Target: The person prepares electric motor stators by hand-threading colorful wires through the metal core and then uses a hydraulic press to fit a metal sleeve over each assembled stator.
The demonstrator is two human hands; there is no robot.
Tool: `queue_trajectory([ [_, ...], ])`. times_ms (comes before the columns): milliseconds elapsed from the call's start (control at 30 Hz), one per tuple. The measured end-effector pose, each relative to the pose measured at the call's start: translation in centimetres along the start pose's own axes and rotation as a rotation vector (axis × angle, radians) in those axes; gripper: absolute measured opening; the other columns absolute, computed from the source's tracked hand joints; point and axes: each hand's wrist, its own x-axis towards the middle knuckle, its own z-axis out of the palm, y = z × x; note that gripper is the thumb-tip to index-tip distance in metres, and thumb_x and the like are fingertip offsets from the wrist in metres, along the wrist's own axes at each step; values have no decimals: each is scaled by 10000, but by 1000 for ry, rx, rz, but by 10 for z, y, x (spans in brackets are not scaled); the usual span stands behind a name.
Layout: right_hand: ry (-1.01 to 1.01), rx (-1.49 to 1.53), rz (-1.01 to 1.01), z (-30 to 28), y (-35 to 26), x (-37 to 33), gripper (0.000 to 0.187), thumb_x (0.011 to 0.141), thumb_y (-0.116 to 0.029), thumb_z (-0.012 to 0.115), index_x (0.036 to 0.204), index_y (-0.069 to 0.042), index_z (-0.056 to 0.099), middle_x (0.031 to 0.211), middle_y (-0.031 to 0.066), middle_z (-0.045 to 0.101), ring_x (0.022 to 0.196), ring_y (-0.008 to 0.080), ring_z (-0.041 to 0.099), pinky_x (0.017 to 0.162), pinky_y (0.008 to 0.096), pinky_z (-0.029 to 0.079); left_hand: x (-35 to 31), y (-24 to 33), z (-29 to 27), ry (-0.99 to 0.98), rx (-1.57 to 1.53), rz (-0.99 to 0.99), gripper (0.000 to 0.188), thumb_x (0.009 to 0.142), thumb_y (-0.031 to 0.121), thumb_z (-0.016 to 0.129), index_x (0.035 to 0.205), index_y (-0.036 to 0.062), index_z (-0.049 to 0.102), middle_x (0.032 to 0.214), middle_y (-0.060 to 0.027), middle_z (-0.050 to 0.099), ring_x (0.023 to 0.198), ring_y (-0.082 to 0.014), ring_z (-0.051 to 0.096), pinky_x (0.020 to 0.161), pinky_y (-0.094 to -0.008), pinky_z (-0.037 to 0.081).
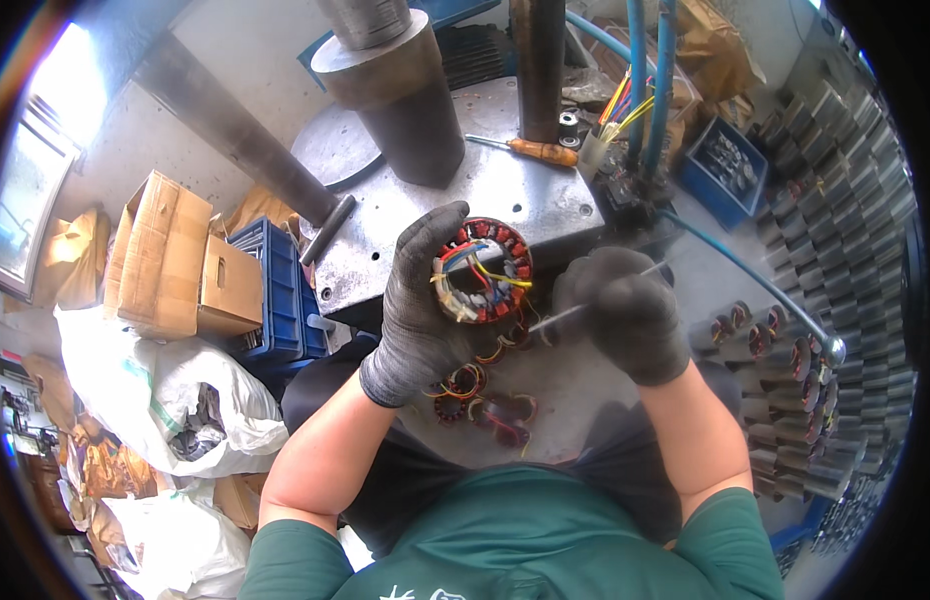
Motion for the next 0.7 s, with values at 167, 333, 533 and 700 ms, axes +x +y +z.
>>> queue_trajectory([
  [167,26,-30,-17,3,-2,-1,305,863,-249,730,996,25,712,866,111,728,765,175,683,714,309,547,1,1,1,44,52,75,1116,618,223,1023,1507,50,372,1418,-176,504,1271,-299,589,1094,-409,514],
  [333,181,-322,-175,3,-3,-8,246,913,-230,719,996,1,711,881,68,717,809,123,645,749,288,526,2,-4,3,56,-7,165,1046,614,182,997,1485,65,430,1432,-202,514,1289,-342,571,1090,-431,516],
  [533,177,-503,-246,0,0,-10,201,922,-195,711,1005,-12,708,921,50,721,841,105,631,771,290,522,4,0,2,55,-22,170,1002,600,135,980,1464,66,475,1441,-205,524,1305,-364,556,1091,-439,512],
  [700,220,-328,-120,3,-2,-8,209,928,-191,701,1033,-10,706,932,52,728,852,113,638,795,295,523,-2,-5,3,44,-117,110,1057,567,133,997,1472,64,456,1443,-198,515,1313,-350,551,1109,-433,502],
])
